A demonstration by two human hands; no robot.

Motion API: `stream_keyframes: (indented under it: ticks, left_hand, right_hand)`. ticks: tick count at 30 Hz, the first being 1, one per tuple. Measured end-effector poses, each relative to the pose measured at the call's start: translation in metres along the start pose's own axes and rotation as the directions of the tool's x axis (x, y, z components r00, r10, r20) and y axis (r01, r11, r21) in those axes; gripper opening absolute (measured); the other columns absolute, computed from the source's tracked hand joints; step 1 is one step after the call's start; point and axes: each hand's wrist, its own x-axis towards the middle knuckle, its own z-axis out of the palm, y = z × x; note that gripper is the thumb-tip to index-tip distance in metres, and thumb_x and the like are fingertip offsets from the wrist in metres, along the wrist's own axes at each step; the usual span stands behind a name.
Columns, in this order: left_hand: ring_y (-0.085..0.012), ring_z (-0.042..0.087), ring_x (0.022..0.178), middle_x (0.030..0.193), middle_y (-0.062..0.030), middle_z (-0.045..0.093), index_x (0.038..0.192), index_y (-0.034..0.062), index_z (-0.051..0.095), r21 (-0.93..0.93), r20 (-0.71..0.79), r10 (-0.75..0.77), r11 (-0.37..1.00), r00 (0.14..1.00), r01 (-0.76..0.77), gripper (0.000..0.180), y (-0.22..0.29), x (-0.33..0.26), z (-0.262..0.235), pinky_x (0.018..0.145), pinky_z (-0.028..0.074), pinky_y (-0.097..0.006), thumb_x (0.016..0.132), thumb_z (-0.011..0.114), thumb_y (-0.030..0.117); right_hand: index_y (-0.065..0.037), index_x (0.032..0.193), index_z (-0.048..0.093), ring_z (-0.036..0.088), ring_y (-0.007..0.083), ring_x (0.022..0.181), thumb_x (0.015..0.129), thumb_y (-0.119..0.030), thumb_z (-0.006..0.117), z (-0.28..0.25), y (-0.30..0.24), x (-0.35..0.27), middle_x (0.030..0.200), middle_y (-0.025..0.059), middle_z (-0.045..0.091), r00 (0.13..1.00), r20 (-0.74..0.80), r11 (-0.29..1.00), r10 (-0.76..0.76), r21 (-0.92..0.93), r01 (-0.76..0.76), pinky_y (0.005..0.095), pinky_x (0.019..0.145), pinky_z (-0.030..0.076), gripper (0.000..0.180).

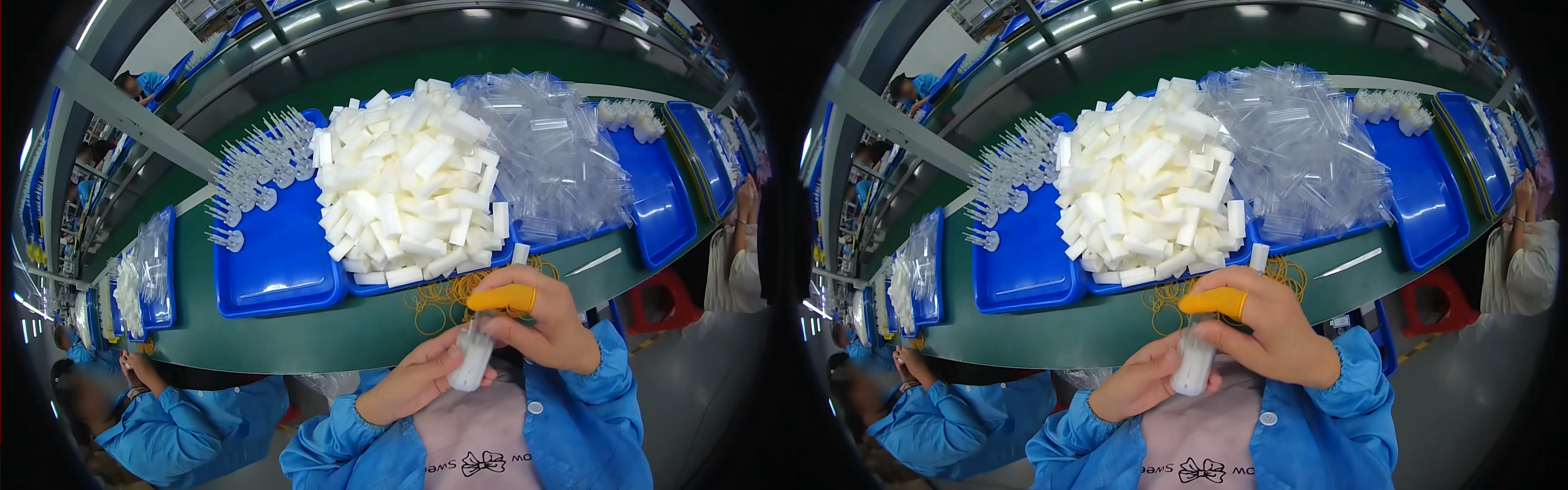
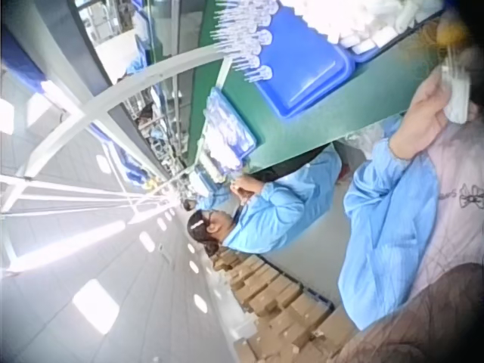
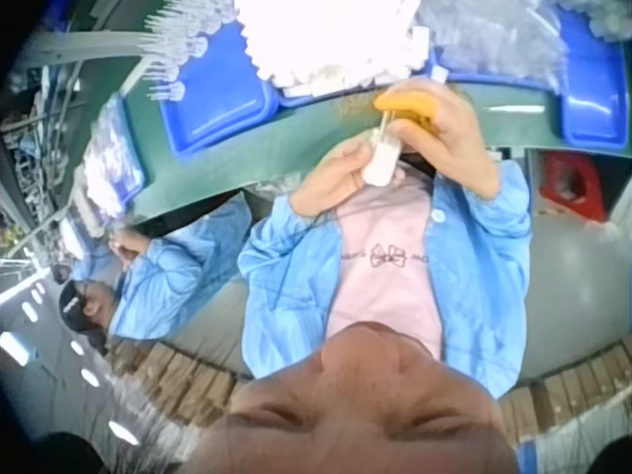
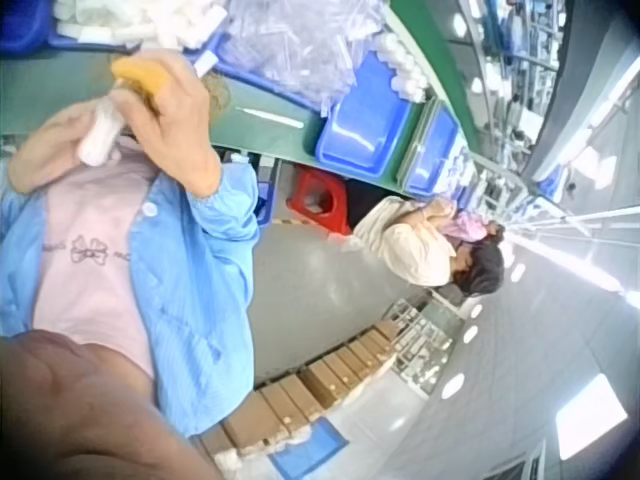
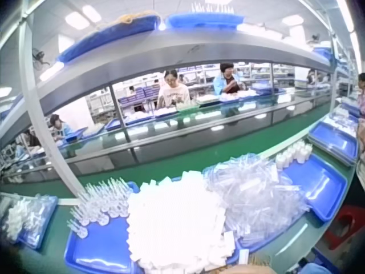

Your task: The person assembles small white cylindrical components by inserting them into a clear plastic holder. They use a yellow rubber band to secure the components in the holder and then place the finished unit onto a blue tray. The process is repeated multiple times with the person picking up new components and rubber bands from the table.

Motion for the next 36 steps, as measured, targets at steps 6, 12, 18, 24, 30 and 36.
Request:
stream_keyframes:
  ticks: [6,12,18,24,30,36]
  left_hand:
    - [-0.0226,0.052,0.115,0.128,-0.0146,0.047,0.137,0.0012,0.029,-0.11,0.075,0.103,0.989,0.992,-0.094,0.065,-0.01,-0.006,-0.009,0.097,0.043,-0.035,0.091,0.056,0.037]
    - [-0.0222,0.053,0.112,0.119,-0.0139,0.052,0.133,0.0011,0.033,-0.106,0.006,0.142,0.984,0.99,-0.141,0.066,-0.014,-0.011,-0.004,0.096,0.044,-0.034,0.088,0.06,0.04]
    - [-0.0243,0.053,0.112,0.116,-0.0129,0.053,0.132,0.0012,0.033,-0.161,-0.045,0.197,0.966,0.979,-0.202,0.067,-0.019,-0.019,-0.012,0.098,0.043,-0.038,0.086,0.062,0.041]
    - [-0.023,0.055,0.102,0.107,-0.0099,0.054,0.134,0.0077,0.033,-0.188,-0.285,0.173,0.954,0.943,-0.232,0.064,-0.032,-0.026,-0.024,0.087,0.048,-0.04,0.086,0.062,0.04]
    - [-0.0158,0.05,0.076,0.089,-0.0037,0.048,0.138,0.008,0.03,-0.152,-0.163,0.554,0.803,0.816,-0.576,0.07,-0.015,-0.043,-0.036,0.061,0.043,-0.03,0.084,0.066,0.035]
    - [-0.0138,0.047,0.072,0.085,-0.0021,0.047,0.134,0.0082,0.038,0.037,-0.37,0.611,0.763,0.7,-0.646,0.055,-0.004,-0.059,-0.039,0.061,0.042,-0.029,0.086,0.063,0.022]
  right_hand:
    - [-0.003,0.137,0.037,0.037,0.0379,0.126,0.067,-0.026,0.08,0.017,-0.017,-0.014,0.14,0.0196,0.03,0.978,0.21,0.997,-0.016,0.074,0.0,0.0412,0.1,0.037,0.085]
    - [-0.003,0.134,0.041,0.04,0.0384,0.123,0.066,-0.028,0.08,0.037,-0.021,-0.013,0.135,0.02,0.037,0.987,0.153,0.999,-0.047,-0.005,0.048,0.0449,0.102,0.033,0.082]
    - [-0.007,0.129,0.049,0.047,0.0275,0.116,0.069,-0.027,0.076,0.05,-0.01,-0.019,0.121,0.0101,0.051,0.963,0.255,0.993,-0.085,-0.054,0.102,0.0513,0.103,0.028,0.069]
    - [-0.007,0.122,0.054,0.052,0.0252,0.108,0.07,-0.027,0.075,0.066,-0.01,-0.009,0.118,0.0095,0.052,0.944,0.315,0.995,-0.096,-0.003,0.103,0.0477,0.101,0.031,0.059]
    - [-0.006,0.103,0.063,0.054,0.0242,0.091,0.069,-0.02,0.073,0.073,0.017,0.001,0.104,0.0083,0.055,0.999,0.024,0.991,-0.042,-0.129,0.044,0.0369,0.083,0.041,0.038]
    - [-0.009,0.086,0.067,0.05,0.0203,0.075,0.069,-0.02,0.07,0.098,0.04,0.007,0.081,0.0029,0.05,0.982,0.119,0.748,-0.15,-0.636,0.191,0.0339,0.069,0.037,0.02]
